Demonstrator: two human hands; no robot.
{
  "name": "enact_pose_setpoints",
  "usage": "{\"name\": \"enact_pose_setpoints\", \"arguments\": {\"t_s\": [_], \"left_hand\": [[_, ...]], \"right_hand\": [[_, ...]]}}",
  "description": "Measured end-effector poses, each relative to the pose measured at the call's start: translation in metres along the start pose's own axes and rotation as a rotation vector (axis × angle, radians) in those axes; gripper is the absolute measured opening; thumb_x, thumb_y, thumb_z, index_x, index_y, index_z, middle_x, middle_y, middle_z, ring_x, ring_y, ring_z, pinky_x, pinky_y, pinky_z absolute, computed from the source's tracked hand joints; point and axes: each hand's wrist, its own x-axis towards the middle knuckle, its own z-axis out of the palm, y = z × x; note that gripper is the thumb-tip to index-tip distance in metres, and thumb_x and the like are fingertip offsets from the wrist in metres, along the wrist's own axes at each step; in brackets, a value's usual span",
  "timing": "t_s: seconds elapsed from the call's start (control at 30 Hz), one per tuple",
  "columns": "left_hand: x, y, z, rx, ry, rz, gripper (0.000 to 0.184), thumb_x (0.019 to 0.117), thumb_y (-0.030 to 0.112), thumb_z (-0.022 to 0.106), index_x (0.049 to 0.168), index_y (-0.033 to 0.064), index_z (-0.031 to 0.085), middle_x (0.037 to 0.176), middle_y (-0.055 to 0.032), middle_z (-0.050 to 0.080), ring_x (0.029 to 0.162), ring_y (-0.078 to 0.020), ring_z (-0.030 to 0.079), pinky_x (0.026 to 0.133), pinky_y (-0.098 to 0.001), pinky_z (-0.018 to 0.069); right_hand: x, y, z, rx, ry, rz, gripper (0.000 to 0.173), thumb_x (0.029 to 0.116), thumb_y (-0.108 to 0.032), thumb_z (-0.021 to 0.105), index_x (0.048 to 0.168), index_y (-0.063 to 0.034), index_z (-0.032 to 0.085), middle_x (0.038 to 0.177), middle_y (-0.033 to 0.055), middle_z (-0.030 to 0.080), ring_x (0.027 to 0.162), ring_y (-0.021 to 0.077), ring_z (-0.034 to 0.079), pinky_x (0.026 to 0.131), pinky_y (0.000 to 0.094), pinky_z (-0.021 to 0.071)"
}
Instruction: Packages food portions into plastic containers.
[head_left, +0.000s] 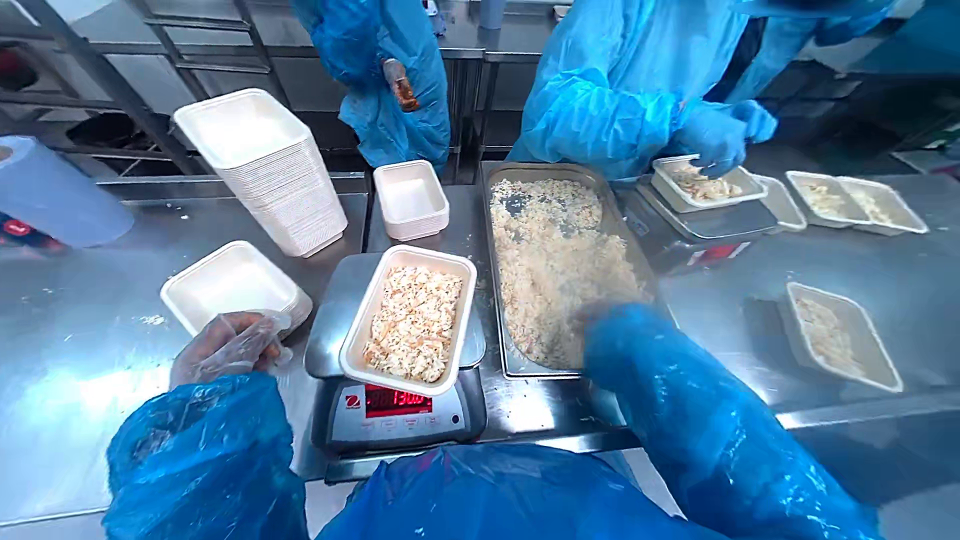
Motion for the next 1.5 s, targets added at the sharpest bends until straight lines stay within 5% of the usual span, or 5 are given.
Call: {"name": "enact_pose_setpoints", "arguments": {"t_s": [0.27,0.57,0.77,1.07,1.5], "left_hand": [[-0.001,-0.005,-0.017,-0.065,0.102,-0.019,0.012,0.1041,0.002,0.051,0.101,0.0026,0.062,0.065,0.0030,0.063,0.051,-0.0013,0.058,0.049,-0.0141,0.0491],[-0.001,-0.007,-0.014,-0.038,0.080,-0.027,0.011,0.1039,0.002,0.051,0.102,0.0018,0.061,0.066,0.0038,0.062,0.052,0.0003,0.057,0.049,-0.0132,0.0482],[-0.001,-0.016,-0.022,-0.049,0.067,-0.068,0.011,0.1039,0.001,0.050,0.104,0.0006,0.061,0.067,0.0014,0.063,0.053,-0.0022,0.058,0.051,-0.0151,0.0488],[-0.005,-0.019,-0.003,0.030,-0.078,-0.054,0.010,0.1034,0.003,0.053,0.107,-0.0022,0.061,0.069,0.0000,0.065,0.054,-0.0018,0.059,0.051,-0.0162,0.0495],[0.021,-0.029,0.049,0.312,-0.570,0.094,0.022,0.0970,-0.002,0.060,0.115,-0.0141,0.056,0.083,-0.0091,0.066,0.071,-0.0015,0.061,0.066,-0.0182,0.0528]], "right_hand": [[-0.005,0.015,0.011,1.103,0.309,0.064,0.027,0.1018,-0.003,0.060,0.128,0.0016,0.061,0.115,0.0144,0.065,0.094,0.0120,0.065,0.084,0.0271,0.0556],[-0.090,-0.149,-0.064,0.861,0.191,-0.667,0.019,0.0922,0.002,0.064,0.109,0.0005,0.073,0.089,0.0080,0.075,0.073,0.0090,0.070,0.067,0.0252,0.0603],[-0.084,-0.250,-0.010,0.465,-0.095,-0.628,0.017,0.1004,0.001,0.060,0.112,0.0065,0.070,0.111,0.0165,0.070,0.102,0.0141,0.065,0.094,0.0288,0.0499],[-0.063,-0.218,-0.016,1.080,-0.160,-0.600,0.021,0.0967,0.010,0.057,0.112,0.0038,0.070,0.091,0.0086,0.075,0.072,0.0061,0.071,0.064,0.0170,0.0573],[-0.057,-0.033,-0.008,0.370,0.423,-0.164,0.036,0.1017,-0.009,0.059,0.135,0.0041,0.062,0.134,0.0257,0.064,0.124,0.0357,0.063,0.110,0.0513,0.0472]]}}
